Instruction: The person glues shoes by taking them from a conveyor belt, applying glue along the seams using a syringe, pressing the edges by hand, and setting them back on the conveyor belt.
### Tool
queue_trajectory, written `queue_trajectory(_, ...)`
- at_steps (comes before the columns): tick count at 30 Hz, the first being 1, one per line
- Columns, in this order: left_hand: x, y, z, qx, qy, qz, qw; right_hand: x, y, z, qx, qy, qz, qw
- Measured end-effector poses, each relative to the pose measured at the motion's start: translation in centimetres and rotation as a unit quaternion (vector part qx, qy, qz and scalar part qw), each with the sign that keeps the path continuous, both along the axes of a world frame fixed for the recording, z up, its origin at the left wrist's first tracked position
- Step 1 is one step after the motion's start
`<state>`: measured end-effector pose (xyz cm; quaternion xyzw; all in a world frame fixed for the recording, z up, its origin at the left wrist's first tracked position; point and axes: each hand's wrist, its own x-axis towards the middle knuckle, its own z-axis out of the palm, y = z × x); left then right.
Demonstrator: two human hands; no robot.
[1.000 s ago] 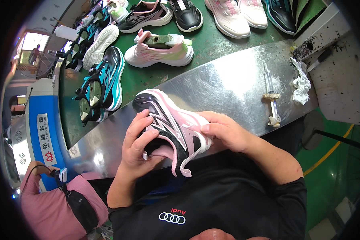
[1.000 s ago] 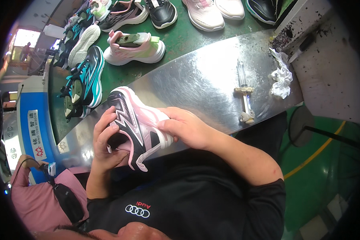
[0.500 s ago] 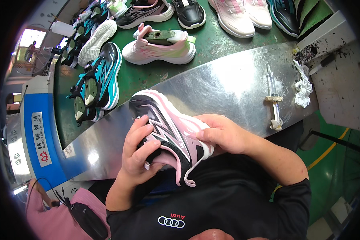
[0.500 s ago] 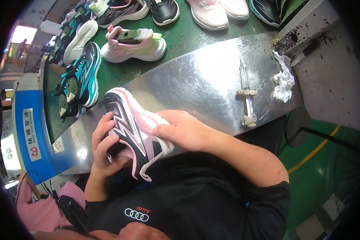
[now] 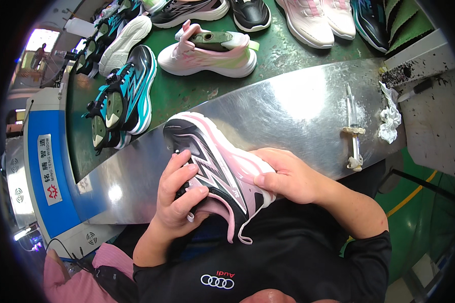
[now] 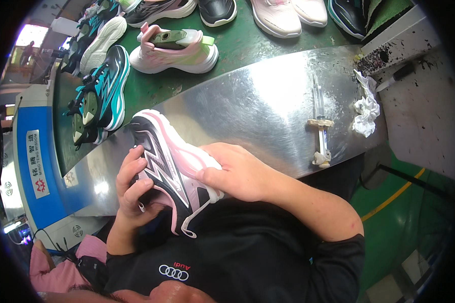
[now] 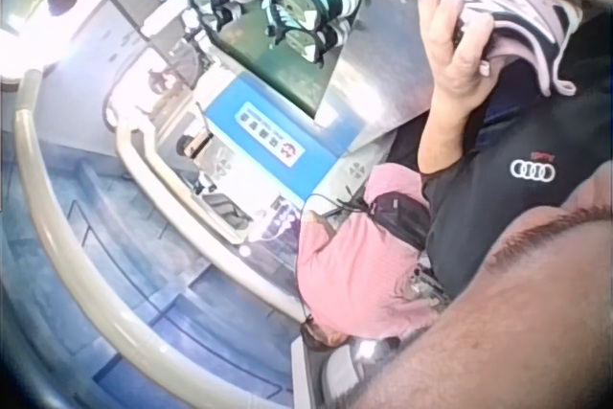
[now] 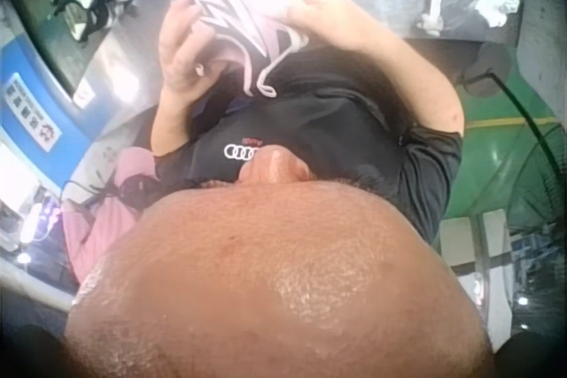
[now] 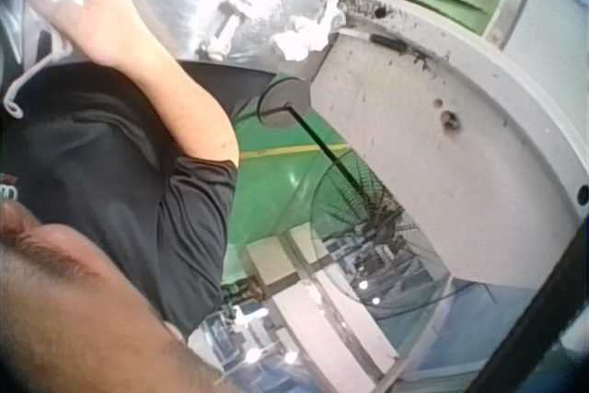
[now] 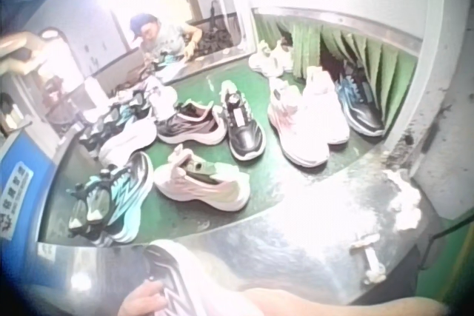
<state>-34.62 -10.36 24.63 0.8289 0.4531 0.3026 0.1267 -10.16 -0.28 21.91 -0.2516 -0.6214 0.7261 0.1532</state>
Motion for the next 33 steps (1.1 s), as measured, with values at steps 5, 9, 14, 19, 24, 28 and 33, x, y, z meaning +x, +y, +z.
queue_trajectory(5, 0.3, -0.1, 0.1, 0.005, 0.004, 0.005, 1.0, 0.2, -0.1, -0.3, -0.025, -0.013, 0.008, 1.0)
queue_trajectory(9, 0.6, 0.2, 0.3, 0.005, -0.015, 0.008, 1.0, 0.2, 0.0, -0.3, -0.006, -0.002, 0.002, 1.0)
queue_trajectory(14, 0.3, 0.8, 0.9, -0.011, -0.047, 0.014, 0.999, 0.1, 0.0, 0.0, -0.192, 0.016, 0.014, 0.981)
queue_trajectory(19, -0.1, 1.4, 1.2, -0.012, -0.07, 0.011, 0.997, -0.2, 0.4, 0.4, -0.173, 0.0, 0.026, 0.985)
queue_trajectory(24, -0.4, 1.5, 1.3, -0.015, -0.076, 0.007, 0.997, -0.7, 0.7, 0.9, -0.145, -0.024, 0.026, 0.989)
queue_trajectory(28, -0.4, 1.6, 1.4, -0.016, -0.074, 0.008, 0.997, -0.6, 0.7, 1.2, -0.136, -0.054, 0.019, 0.989)
queue_trajectory(33, -0.4, 1.6, 1.5, -0.017, -0.071, 0.005, 0.997, -0.8, 0.6, 1.5, -0.142, -0.061, 0.013, 0.988)
